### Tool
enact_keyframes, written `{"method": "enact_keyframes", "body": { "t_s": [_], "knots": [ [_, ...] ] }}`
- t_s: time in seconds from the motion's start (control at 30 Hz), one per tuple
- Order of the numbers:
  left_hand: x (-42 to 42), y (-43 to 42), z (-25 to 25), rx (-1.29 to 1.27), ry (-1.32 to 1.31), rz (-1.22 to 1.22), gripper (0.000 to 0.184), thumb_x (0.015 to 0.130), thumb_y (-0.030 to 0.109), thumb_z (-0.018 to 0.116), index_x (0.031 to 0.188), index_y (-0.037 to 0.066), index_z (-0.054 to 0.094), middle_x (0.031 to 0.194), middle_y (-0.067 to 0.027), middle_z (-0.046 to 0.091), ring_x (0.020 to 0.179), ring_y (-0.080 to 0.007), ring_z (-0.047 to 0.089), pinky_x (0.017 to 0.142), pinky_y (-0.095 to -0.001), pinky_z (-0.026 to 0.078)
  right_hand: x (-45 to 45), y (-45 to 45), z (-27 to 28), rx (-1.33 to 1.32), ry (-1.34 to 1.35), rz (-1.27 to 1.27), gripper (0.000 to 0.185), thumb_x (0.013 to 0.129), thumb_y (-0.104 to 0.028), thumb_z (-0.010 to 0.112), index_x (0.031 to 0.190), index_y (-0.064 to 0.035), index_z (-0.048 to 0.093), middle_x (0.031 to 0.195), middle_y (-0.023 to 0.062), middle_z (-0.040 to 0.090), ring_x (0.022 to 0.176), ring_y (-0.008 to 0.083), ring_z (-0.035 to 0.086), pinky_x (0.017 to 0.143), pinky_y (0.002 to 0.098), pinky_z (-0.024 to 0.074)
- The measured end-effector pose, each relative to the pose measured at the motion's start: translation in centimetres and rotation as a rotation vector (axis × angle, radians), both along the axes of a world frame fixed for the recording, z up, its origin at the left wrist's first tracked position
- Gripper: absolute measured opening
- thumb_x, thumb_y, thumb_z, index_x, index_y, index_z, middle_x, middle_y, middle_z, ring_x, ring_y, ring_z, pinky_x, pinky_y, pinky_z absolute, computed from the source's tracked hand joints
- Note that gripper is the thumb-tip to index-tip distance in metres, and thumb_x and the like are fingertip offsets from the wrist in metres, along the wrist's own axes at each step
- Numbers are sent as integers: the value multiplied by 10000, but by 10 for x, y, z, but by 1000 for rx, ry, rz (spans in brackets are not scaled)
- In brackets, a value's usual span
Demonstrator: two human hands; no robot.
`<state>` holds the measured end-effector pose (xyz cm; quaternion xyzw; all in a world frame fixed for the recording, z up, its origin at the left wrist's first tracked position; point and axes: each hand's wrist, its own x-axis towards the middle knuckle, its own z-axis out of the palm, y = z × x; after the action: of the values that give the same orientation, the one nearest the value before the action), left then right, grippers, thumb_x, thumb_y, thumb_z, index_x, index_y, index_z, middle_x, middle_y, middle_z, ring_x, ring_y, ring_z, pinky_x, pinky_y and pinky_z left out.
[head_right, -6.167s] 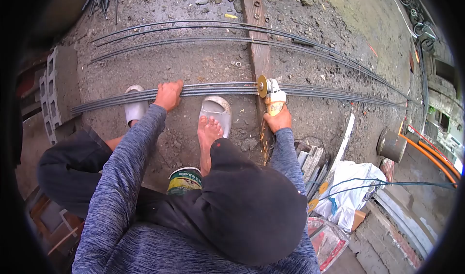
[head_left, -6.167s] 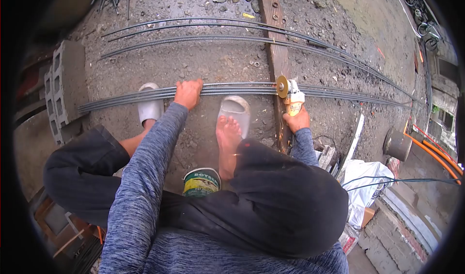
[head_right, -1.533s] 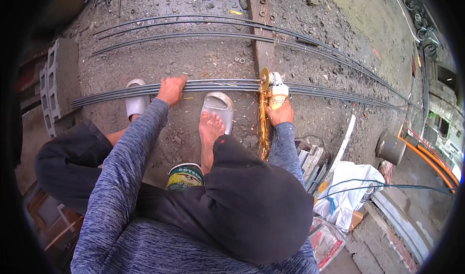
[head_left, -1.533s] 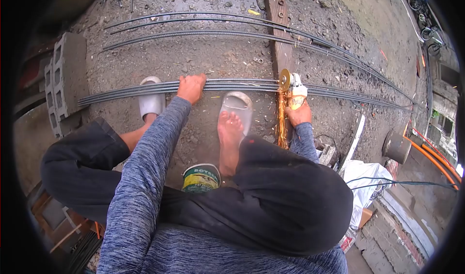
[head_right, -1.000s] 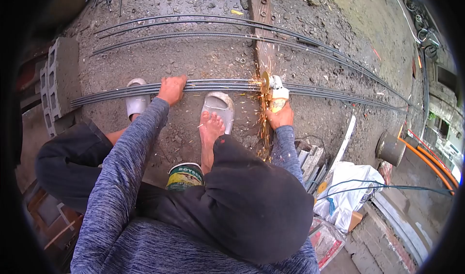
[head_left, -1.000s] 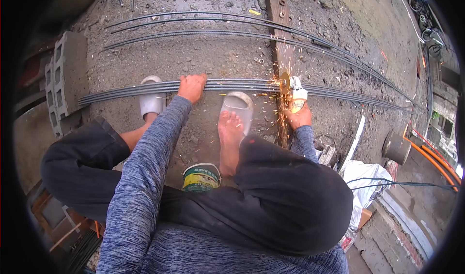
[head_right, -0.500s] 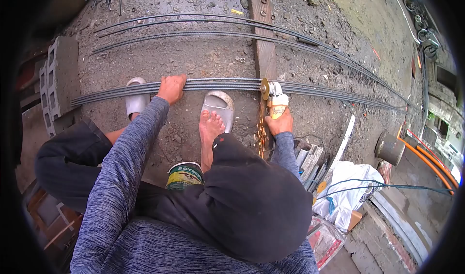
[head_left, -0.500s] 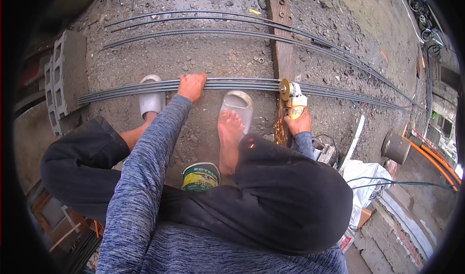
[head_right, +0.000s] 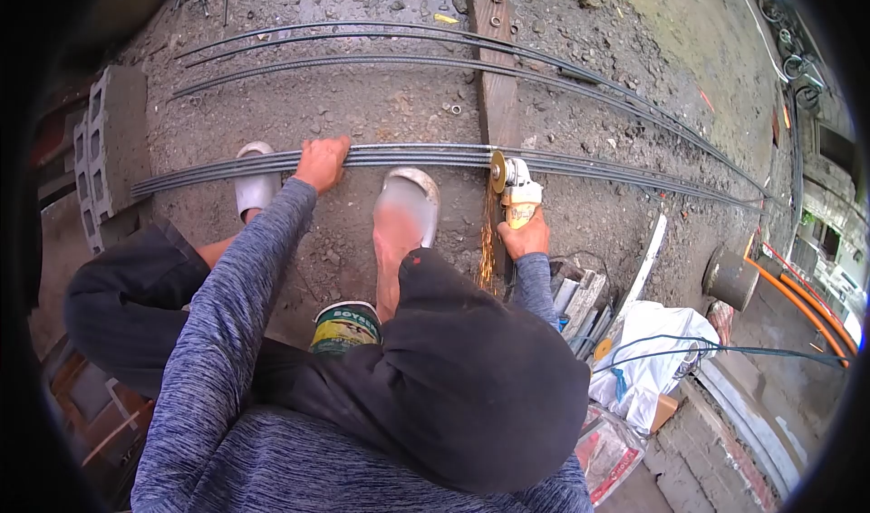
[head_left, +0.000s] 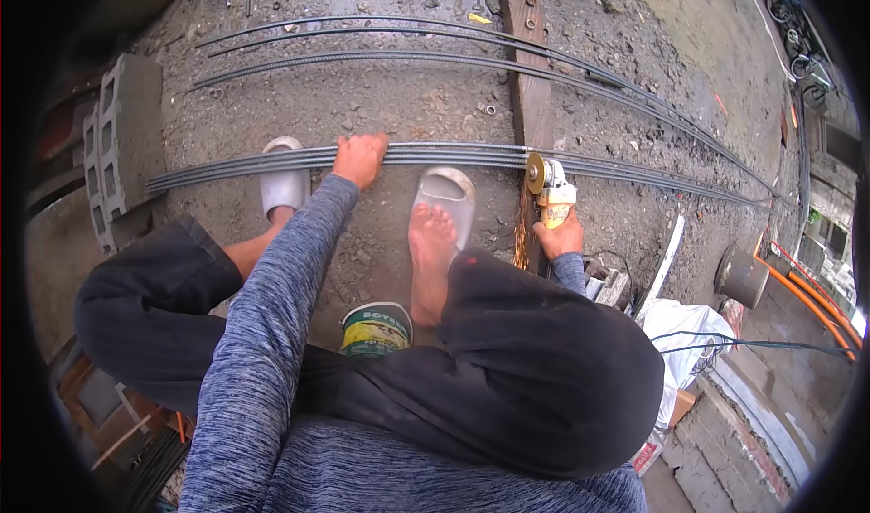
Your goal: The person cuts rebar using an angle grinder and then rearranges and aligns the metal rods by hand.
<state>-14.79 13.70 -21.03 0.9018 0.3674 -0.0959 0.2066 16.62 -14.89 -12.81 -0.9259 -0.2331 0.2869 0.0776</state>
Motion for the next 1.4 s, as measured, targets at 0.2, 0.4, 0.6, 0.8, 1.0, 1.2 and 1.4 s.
{"method": "enact_keyframes", "body": {
  "t_s": [0.2,0.4,0.6,0.8,1.0,1.2,1.4],
  "knots": [
    [0,-1,-2,24,-10,-7,218,806,71,622,1019,83,574,882,-154,709,887,-385,692,829,-573,466,-2,7,1,17,-47,2,713,647,-293,771,1244,33,554,1056,276,696,1006,422,677,885,464,537],
    [1,-1,-2,27,16,-2,213,807,73,625,1015,87,580,885,-143,708,883,-373,695,830,-569,467,1,8,-5,50,-28,-9,681,636,-283,773,1205,30,568,1031,275,698,982,426,679,870,472,537],
    [-1,-1,-8,66,-17,-8,201,812,69,611,1010,86,583,879,-136,707,878,-365,697,819,-560,469,0,4,-3,43,-20,7,693,639,-285,772,1217,32,560,1045,279,696,993,429,677,874,473,538],
    [-1,-3,-5,47,4,-8,220,817,70,602,1035,86,581,892,-137,705,892,-370,692,829,-573,461,0,12,-5,-7,-42,-6,725,647,-311,781,1243,33,552,1065,267,700,1009,432,673,887,474,541],
    [-4,-1,-9,22,10,-20,273,825,84,606,1095,89,564,936,-140,699,928,-363,683,859,-586,450,11,28,-18,26,-77,17,723,645,-328,795,1208,60,563,1054,292,693,1011,429,676,895,469,541],
    [-2,-4,-6,61,86,-47,252,897,120,544,1143,110,600,946,-96,718,918,-309,697,879,-585,447,9,30,-9,34,-72,5,663,655,-307,776,1172,59,582,1028,287,700,990,425,685,880,463,544],
    [0,-1,-8,24,96,-38,249,899,119,544,1142,110,600,941,-91,719,916,-312,699,880,-580,448,6,27,-4,59,-63,9,643,656,-294,764,1168,52,585,1018,270,707,968,419,692,870,464,545]
  ]
}}
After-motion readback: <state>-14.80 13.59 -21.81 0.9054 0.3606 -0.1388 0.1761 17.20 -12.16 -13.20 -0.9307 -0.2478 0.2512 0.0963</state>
